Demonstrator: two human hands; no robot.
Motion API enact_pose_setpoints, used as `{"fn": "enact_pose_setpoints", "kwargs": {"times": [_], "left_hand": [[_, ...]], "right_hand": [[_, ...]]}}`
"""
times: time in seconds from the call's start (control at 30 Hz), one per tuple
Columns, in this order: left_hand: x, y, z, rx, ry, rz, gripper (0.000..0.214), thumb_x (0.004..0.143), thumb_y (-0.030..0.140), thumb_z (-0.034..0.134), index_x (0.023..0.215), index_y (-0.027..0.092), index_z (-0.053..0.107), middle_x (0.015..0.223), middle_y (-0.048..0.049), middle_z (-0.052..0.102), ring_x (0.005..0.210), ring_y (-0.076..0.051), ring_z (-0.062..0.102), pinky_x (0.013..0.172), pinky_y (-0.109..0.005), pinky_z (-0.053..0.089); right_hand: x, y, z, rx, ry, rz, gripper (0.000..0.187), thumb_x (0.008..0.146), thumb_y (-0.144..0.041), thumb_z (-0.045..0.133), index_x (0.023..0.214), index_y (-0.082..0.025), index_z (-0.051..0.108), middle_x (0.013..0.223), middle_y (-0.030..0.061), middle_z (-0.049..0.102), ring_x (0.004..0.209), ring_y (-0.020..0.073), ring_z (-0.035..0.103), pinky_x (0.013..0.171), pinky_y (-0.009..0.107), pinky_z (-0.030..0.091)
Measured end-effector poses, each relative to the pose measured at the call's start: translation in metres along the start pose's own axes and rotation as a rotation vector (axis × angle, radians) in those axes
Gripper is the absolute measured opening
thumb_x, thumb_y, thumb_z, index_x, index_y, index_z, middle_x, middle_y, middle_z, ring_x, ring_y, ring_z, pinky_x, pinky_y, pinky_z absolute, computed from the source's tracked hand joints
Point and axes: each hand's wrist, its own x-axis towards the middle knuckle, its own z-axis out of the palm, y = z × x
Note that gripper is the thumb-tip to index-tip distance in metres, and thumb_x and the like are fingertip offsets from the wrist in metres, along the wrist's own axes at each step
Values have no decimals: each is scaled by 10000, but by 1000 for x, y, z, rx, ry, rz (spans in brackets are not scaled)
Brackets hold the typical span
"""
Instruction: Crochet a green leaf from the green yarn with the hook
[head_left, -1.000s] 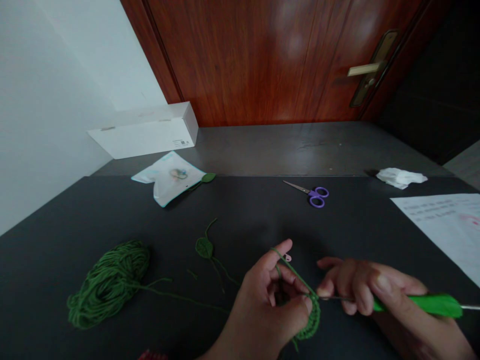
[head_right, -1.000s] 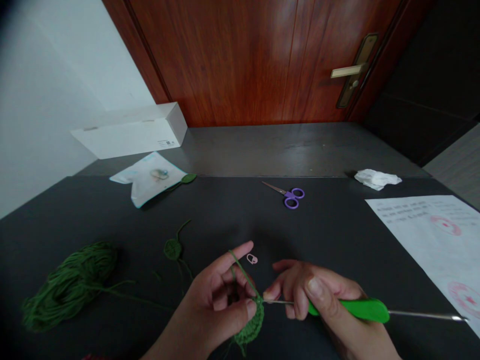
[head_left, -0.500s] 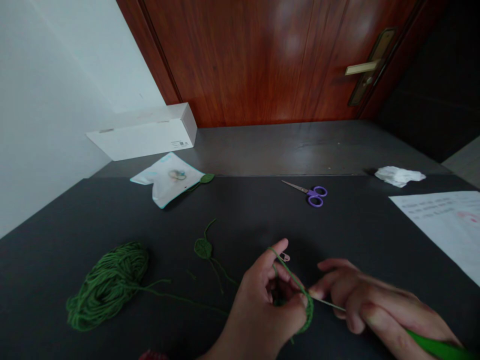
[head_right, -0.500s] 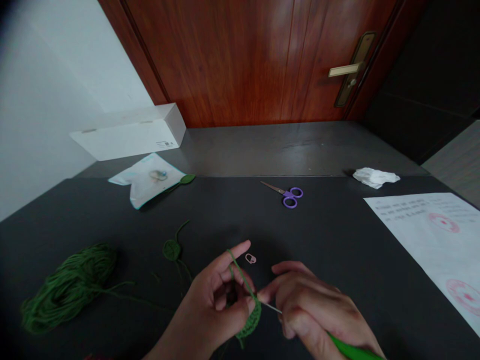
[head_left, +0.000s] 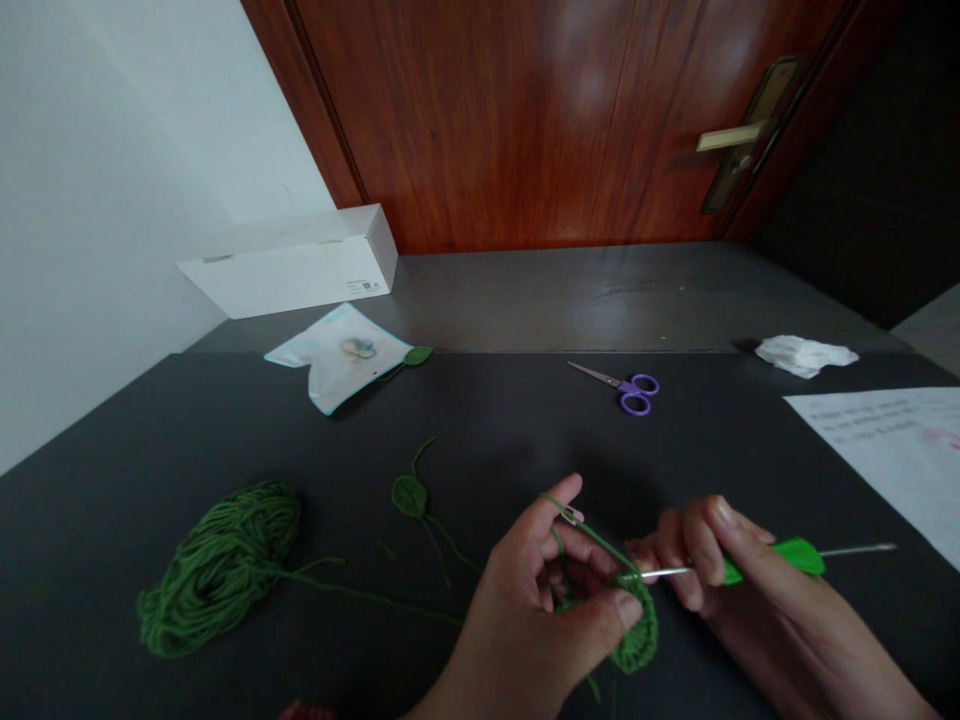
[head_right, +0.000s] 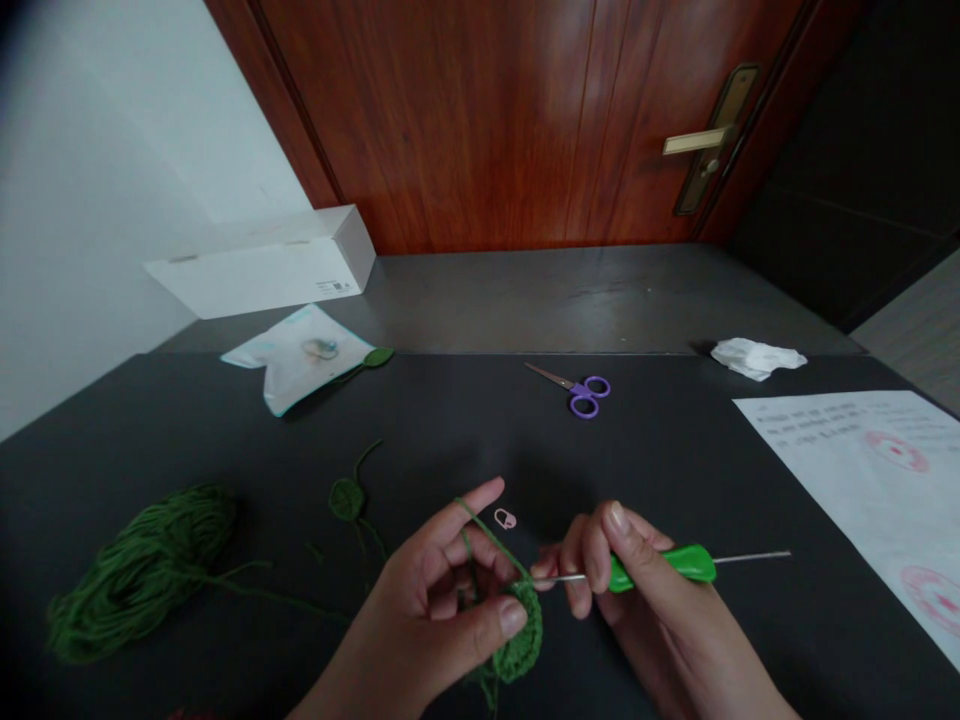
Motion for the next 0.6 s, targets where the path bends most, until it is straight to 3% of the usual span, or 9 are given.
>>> {"fn": "enact_pose_setpoints", "kwargs": {"times": [0.3,0.6], "left_hand": [[2,-13,-5,-67,-4,66,730,688,178,702,1357,149,412,794,26,590,745,-131,537,749,-303,416],[1,-8,-1,-2,55,42,723,626,183,643,1321,124,452,751,27,553,689,-135,493,662,-303,371]], "right_hand": [[3,0,-2,-4,-53,-57,394,982,-422,447,695,-240,647,672,-1,604,762,174,628,814,275,523],[-3,3,-9,-263,-66,-197,386,979,-427,467,707,-253,680,674,-1,643,789,202,668,972,355,446]]}}
